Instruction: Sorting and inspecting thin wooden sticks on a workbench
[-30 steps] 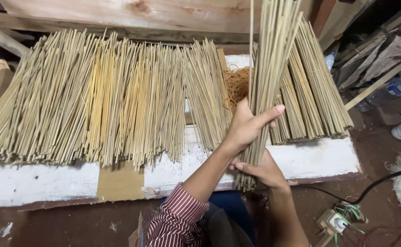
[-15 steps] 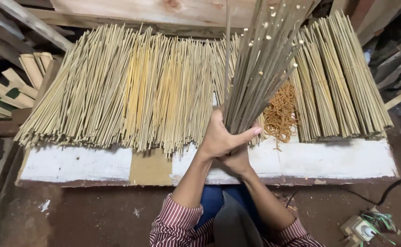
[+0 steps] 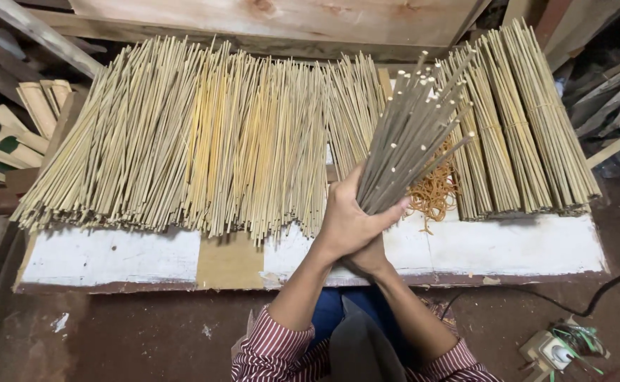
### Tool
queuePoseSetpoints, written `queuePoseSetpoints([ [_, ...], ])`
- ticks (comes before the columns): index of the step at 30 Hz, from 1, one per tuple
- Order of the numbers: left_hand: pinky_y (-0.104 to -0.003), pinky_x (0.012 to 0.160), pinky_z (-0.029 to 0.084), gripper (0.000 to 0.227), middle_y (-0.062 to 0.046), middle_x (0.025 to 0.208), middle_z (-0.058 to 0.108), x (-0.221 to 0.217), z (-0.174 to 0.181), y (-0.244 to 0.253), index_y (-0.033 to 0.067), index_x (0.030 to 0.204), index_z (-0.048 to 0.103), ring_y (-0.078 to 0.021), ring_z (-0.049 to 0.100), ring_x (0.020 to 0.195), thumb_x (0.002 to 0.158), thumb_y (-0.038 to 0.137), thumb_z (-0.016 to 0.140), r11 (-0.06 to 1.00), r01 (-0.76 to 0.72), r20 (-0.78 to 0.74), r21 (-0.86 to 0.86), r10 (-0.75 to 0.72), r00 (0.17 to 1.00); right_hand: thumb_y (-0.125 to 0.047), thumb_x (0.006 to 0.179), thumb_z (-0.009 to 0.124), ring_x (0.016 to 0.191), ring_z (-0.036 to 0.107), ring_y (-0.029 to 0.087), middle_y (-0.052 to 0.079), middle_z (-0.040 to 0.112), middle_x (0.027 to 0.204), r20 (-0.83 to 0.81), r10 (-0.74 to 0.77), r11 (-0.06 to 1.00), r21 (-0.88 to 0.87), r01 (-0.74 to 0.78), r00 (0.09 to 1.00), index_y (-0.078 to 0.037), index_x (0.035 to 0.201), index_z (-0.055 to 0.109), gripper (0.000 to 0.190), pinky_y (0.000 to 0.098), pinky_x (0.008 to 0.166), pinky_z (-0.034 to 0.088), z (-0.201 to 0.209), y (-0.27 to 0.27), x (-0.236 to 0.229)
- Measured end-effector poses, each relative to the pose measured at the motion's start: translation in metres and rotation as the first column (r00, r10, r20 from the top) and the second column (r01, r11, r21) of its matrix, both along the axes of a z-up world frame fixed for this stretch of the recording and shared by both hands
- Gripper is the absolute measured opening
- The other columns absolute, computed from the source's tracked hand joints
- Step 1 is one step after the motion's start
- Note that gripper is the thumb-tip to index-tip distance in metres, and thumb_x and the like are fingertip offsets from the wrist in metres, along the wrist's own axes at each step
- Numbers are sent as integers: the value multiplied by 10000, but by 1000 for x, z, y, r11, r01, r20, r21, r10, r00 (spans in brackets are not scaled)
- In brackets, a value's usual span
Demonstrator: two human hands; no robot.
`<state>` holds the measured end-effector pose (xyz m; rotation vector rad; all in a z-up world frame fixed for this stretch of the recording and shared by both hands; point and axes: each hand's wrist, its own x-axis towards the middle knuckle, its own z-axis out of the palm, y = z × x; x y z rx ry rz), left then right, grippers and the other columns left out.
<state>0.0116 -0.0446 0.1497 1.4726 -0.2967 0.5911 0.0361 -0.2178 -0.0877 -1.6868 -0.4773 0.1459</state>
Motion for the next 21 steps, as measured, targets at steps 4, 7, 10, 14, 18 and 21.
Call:
queuePoseSetpoints([
  [4,-273,558,541,297,-94,673,694,-6,3,-1,83,856,643,-184,683,590,642,61,849,1000,-11,97,-11,12,995,-159,590,949,864,669,206,131,710,958,31,3,1000,-20,-2,1000,-55,1107,610,626,419,790,517,44,65,-8],
  [7,-235,587,558,321,-20,654,699,-15,15,3,111,817,663,-133,678,570,562,59,851,998,25,110,-49,-19,994,-162,592,944,829,676,201,123,717,919,52,-4,999,-34,6,999,-62,1073,626,585,407,760,523,50,79,-10],
  [10,-232,551,511,288,-40,603,645,-19,21,5,91,768,636,-83,569,562,559,39,828,997,22,129,-80,-11,992,-165,595,940,795,683,195,115,724,880,78,-5,999,-51,9,997,-69,1039,641,544,395,730,529,52,85,-10],
  [14,-267,563,523,345,-119,643,666,-23,19,8,49,835,619,-187,636,557,580,39,851,998,-42,118,-51,48,992,-170,597,934,749,692,188,104,732,828,106,-8,997,-75,16,994,-79,994,661,490,378,691,538,51,87,-14],
  [18,-244,521,473,259,-68,574,619,-6,-24,6,60,771,610,-76,533,594,650,14,834,996,1,43,-94,3,999,-175,600,928,703,702,181,93,741,776,142,-14,995,-95,27,990,-88,948,681,435,362,651,546,53,87,-14],
  [21,-262,501,502,113,-58,563,677,1,-64,9,37,786,729,-76,567,524,748,50,834,982,-11,-62,-190,-1,998,-178,602,924,669,709,175,85,748,737,166,-19,993,-114,39,986,-96,914,697,395,350,621,553,54,84,-18],
])
